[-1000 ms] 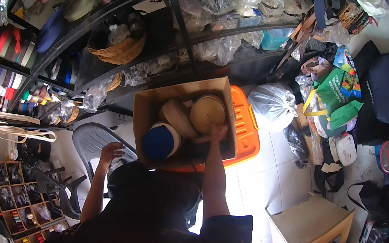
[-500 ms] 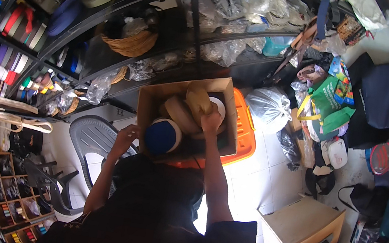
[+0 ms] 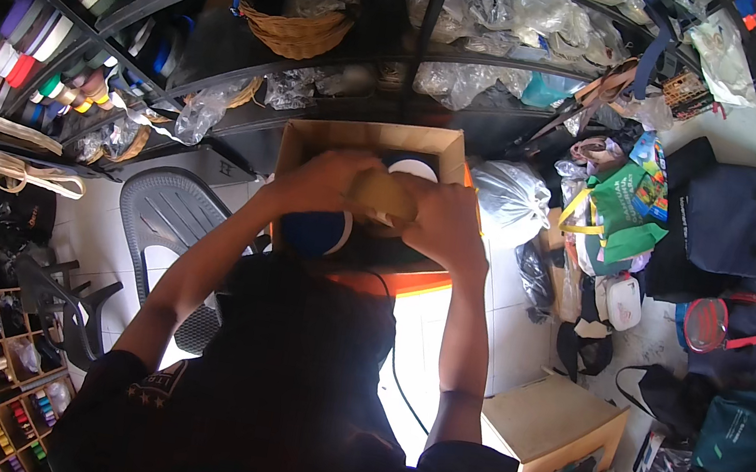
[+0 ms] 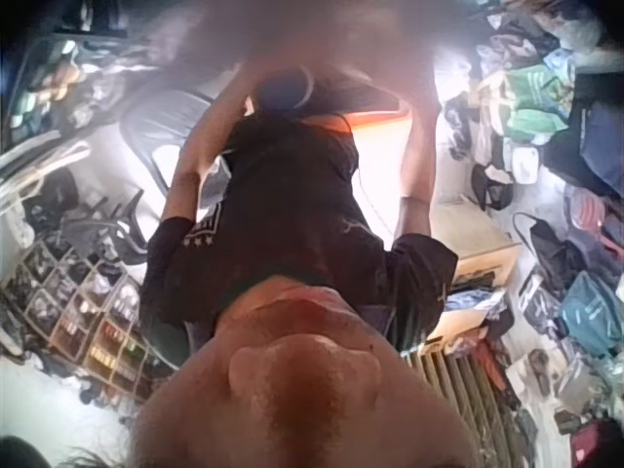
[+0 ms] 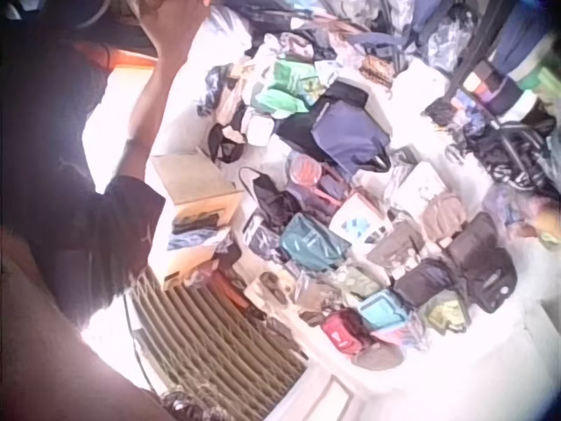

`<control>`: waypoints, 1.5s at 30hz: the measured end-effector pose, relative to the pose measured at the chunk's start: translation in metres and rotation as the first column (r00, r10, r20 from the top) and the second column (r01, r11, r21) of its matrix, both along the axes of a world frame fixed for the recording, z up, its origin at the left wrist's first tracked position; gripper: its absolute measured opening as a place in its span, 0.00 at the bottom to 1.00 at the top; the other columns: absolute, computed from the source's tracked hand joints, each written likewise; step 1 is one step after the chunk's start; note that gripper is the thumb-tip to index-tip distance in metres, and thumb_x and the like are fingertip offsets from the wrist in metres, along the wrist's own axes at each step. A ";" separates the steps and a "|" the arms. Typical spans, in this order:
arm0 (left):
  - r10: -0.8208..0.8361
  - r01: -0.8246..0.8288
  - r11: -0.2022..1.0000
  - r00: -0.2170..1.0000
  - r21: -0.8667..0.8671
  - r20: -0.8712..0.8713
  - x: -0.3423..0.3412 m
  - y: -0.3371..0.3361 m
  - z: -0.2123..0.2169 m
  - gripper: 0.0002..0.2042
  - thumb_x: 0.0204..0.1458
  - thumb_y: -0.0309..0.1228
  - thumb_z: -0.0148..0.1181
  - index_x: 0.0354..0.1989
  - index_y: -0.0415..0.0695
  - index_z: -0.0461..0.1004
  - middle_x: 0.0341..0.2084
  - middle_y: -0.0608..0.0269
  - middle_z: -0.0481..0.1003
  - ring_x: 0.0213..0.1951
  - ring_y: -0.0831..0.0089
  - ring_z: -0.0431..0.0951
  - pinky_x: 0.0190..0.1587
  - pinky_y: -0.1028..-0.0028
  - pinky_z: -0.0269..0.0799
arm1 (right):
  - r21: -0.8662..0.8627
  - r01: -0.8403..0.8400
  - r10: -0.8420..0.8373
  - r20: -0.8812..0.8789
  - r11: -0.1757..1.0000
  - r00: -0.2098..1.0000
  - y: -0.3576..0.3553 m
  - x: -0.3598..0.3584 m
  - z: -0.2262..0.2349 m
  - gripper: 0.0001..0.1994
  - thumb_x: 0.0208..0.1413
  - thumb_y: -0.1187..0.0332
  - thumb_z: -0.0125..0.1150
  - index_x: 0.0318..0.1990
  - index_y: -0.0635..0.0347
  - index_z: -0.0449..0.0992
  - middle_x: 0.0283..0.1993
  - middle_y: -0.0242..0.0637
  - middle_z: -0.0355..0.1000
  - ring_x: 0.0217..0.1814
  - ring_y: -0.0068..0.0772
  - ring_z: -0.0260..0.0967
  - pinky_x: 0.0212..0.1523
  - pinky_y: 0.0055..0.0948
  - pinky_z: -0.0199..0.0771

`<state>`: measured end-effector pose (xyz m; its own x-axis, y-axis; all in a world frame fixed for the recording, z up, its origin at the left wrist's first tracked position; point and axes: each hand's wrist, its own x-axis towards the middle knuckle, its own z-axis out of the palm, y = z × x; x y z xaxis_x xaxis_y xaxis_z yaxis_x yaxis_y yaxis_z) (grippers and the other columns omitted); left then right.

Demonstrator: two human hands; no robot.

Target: The person moves various rolls of ribbon and tape between a storage shelf and an orange bin by hand.

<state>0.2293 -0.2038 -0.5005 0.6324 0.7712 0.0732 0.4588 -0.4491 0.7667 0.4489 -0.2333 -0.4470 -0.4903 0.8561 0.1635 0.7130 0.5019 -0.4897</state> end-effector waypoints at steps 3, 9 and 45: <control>0.029 -0.064 0.991 0.960 0.119 0.277 0.008 0.012 0.029 0.27 0.37 0.36 0.74 0.48 0.42 0.74 0.42 0.57 0.76 0.44 0.64 0.76 0.50 0.68 0.71 | 0.116 0.092 -0.081 -0.093 0.989 0.992 -0.001 0.013 0.035 0.23 0.35 0.64 0.72 0.44 0.53 0.79 0.33 0.42 0.78 0.31 0.44 0.76 0.35 0.36 0.74; -0.054 -0.050 0.973 0.901 0.226 0.431 0.011 0.028 0.120 0.24 0.30 0.31 0.77 0.41 0.40 0.79 0.36 0.61 0.78 0.40 0.71 0.77 0.46 0.72 0.71 | 0.161 0.184 -0.105 -0.405 0.970 0.908 -0.010 0.014 0.098 0.24 0.35 0.71 0.76 0.45 0.63 0.78 0.38 0.43 0.79 0.39 0.33 0.79 0.43 0.28 0.76; 0.310 -0.258 0.947 0.562 -0.193 0.767 -0.020 0.006 0.151 0.16 0.56 0.39 0.60 0.41 0.36 0.76 0.28 0.67 0.76 0.31 0.83 0.73 0.34 0.80 0.69 | -0.018 0.098 -0.041 -0.969 0.995 0.245 0.005 -0.012 0.104 0.19 0.51 0.67 0.64 0.48 0.71 0.73 0.43 0.39 0.75 0.44 0.24 0.70 0.49 0.23 0.66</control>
<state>0.2094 -0.1973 -0.3497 0.0989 0.9195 0.3806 -0.2284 -0.3513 0.9080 0.4369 -0.2281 -0.3431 0.1211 0.8573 0.5004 -0.2484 0.5143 -0.8209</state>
